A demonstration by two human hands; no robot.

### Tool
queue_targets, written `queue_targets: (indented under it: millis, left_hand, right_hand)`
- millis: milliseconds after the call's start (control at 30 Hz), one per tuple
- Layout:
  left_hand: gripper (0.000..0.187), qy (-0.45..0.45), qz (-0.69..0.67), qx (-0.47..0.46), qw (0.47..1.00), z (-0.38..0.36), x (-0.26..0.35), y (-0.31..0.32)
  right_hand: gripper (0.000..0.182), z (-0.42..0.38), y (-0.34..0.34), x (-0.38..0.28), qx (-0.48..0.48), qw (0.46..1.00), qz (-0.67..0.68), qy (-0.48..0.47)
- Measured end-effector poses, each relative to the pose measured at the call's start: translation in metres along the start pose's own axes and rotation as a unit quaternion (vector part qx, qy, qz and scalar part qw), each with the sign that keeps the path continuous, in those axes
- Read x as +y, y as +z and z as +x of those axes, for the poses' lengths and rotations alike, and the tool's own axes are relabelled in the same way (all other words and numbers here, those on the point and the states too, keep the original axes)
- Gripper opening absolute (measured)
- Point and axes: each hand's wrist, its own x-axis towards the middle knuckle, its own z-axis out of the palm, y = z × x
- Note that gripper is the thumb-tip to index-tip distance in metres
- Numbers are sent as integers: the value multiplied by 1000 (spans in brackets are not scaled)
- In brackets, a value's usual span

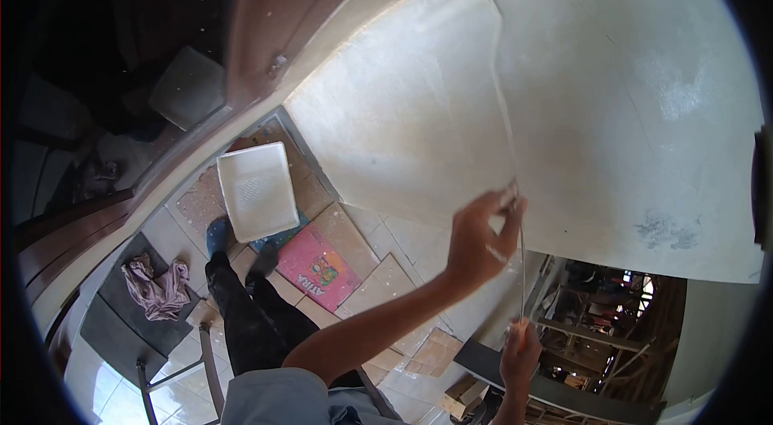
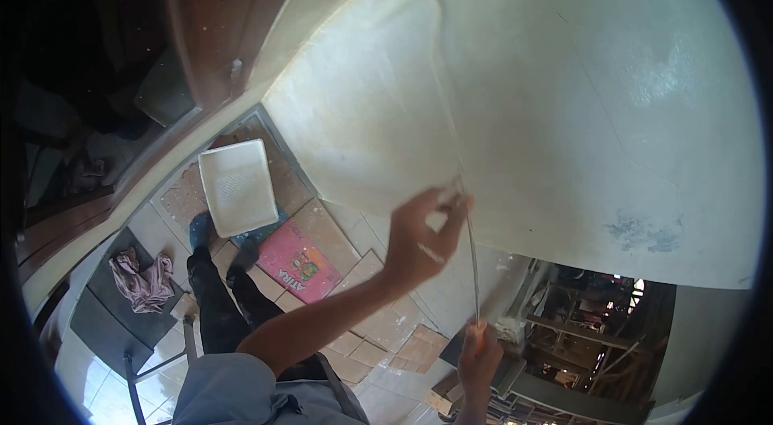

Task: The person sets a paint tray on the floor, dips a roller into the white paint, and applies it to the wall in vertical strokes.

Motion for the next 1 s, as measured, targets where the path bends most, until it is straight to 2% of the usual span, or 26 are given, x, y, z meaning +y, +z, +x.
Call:
queue_targets:
  millis: [67, 100, 267, 400, 500, 533, 633, 667, 767, 867, 967, 1000]
  left_hand:
    - [19, -9, -20, 5, 1000, 20, 6, -4]
    - [19, -62, -48, -26, 997, 28, 9, -10]
    - [24, -22, -9, -18, 1000, -13, -9, -7]
    - [24, -27, -33, -18, 999, 0, -7, -8]
    - [24, -69, -74, -21, 995, 21, 1, -22]
    - [24, -64, -60, -23, 996, 17, -1, -22]
    - [25, -51, -26, -21, 998, -15, -13, -22]
    - [25, -43, -21, -21, 999, -20, -16, -20]
    - [21, -33, -15, -16, 999, -4, -9, -22]
    - [18, -60, -29, -16, 998, 19, 1, -32]
    - [23, -70, 6, -24, 997, 3, -4, -37]
    - [26, -72, 21, -28, 997, -8, -7, -36]
  right_hand:
    - [30, 12, -1, -32, -13, 999, 34, 18]
    - [30, 8, 2, -30, -8, 999, 30, 15]
    - [31, -19, 14, 11, -6, 1000, 19, 6]
    - [31, -8, 16, -2, 23, 1000, 15, -5]
    - [27, -1, 22, -45, -18, 999, 4, 44]
    - [26, -9, 26, -38, -34, 997, 0, 74]
    - [26, -35, 41, 1, -10, 998, 14, 56]
    - [26, -40, 40, 9, 4, 999, -21, 31]
    - [25, -22, 34, -13, 10, 999, -3, 32]
    - [32, -5, 44, -41, 35, 997, 22, -59]
    - [23, -27, 49, -23, -16, 999, 32, 40]
    - [24, -34, 51, -10, -18, 999, 24, 32]
